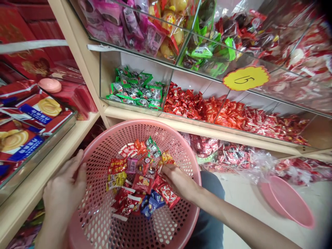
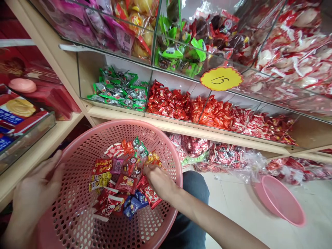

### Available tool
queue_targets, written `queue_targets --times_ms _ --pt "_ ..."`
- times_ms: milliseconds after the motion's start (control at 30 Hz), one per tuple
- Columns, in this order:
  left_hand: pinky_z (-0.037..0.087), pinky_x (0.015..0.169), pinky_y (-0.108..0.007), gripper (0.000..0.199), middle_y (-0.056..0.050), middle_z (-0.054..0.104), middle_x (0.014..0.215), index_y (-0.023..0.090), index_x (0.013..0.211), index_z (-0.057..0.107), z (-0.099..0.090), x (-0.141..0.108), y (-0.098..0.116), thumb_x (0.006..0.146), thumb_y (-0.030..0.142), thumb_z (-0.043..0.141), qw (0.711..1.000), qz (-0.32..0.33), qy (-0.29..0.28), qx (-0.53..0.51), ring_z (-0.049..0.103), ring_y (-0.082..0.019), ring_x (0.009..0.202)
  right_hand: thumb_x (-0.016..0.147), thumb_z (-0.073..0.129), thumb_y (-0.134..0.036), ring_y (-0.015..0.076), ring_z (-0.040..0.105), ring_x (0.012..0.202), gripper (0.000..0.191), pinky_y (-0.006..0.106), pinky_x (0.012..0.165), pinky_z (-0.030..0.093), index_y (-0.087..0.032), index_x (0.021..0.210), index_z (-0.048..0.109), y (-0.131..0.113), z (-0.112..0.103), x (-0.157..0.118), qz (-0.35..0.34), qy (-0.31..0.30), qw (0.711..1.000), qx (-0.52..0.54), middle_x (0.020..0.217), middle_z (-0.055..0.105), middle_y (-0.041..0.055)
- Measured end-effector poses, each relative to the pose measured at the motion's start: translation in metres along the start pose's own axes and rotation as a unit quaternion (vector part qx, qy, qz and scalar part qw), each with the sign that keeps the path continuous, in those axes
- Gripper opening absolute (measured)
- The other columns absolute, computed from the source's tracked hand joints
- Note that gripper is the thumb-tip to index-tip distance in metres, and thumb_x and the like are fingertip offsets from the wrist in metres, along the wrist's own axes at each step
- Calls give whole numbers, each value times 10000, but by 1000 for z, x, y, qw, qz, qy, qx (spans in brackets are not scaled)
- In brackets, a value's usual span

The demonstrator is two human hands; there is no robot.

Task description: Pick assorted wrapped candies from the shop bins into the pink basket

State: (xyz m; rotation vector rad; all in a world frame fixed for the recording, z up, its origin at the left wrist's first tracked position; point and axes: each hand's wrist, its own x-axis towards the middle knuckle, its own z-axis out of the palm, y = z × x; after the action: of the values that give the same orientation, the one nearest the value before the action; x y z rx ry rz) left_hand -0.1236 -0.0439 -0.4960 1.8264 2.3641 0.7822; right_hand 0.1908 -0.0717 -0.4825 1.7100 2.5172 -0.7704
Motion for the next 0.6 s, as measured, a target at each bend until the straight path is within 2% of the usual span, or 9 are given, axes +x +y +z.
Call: queue_targets --times_ms 100,167,233,333,400,500,600 --pt "515 908 -558 455 13 594 1313 330 1315 539 0 -1 -1 913 491 400 1000 -6 -2 2 614 -327 1111 911 371 -104 164 592 766 185 268 660 393 -176 878 537 13 -1 -4 -2 -4 1000 -9 888 653 78" --pt "513 910 -559 454 20 587 1321 339 1317 536 0 -1 -1 913 492 398 1000 -11 -4 3 611 -329 1115 900 373 -85 169 607 787 202 270 666 395 -171 915 556 13 -4 -7 19 -33 999 -21 892 668 83" --pt "510 924 -541 450 23 584 1325 344 1319 533 0 -2 -1 914 487 399 1000 -13 -6 2 609 -320 1122 903 386 -97 186 626 836 212 283 695 407 -160 949 583 9 -7 -9 47 -80 995 -39 920 685 103" --pt "495 966 -491 453 15 578 1335 336 1325 530 0 -2 -1 917 484 401 1000 -11 -6 -7 601 -292 1141 906 478 -206 245 633 949 179 328 774 438 -127 996 611 -2 -11 -11 83 -149 984 -54 1001 686 155" --pt "486 980 -483 459 9 573 1342 324 1327 533 -1 -2 -1 917 484 405 1000 -10 -7 -10 598 -289 1146 857 582 -248 271 628 988 271 345 794 457 -107 1088 587 -7 -10 -11 87 -165 981 -53 1086 659 173" --pt "495 961 -502 462 9 570 1344 323 1327 534 -1 -2 -1 913 485 407 1000 -12 -11 -6 603 -309 1133 779 660 -201 261 615 1022 429 339 801 476 -135 1185 538 -7 -3 -9 20 -153 987 -50 1215 588 158" --pt "505 942 -510 467 3 581 1331 324 1326 537 -2 -2 0 911 490 403 1000 -17 -15 1 605 -324 1125 782 636 -167 242 611 1016 351 341 841 473 -156 1128 578 -2 7 -7 -57 -163 983 -59 1170 607 129"
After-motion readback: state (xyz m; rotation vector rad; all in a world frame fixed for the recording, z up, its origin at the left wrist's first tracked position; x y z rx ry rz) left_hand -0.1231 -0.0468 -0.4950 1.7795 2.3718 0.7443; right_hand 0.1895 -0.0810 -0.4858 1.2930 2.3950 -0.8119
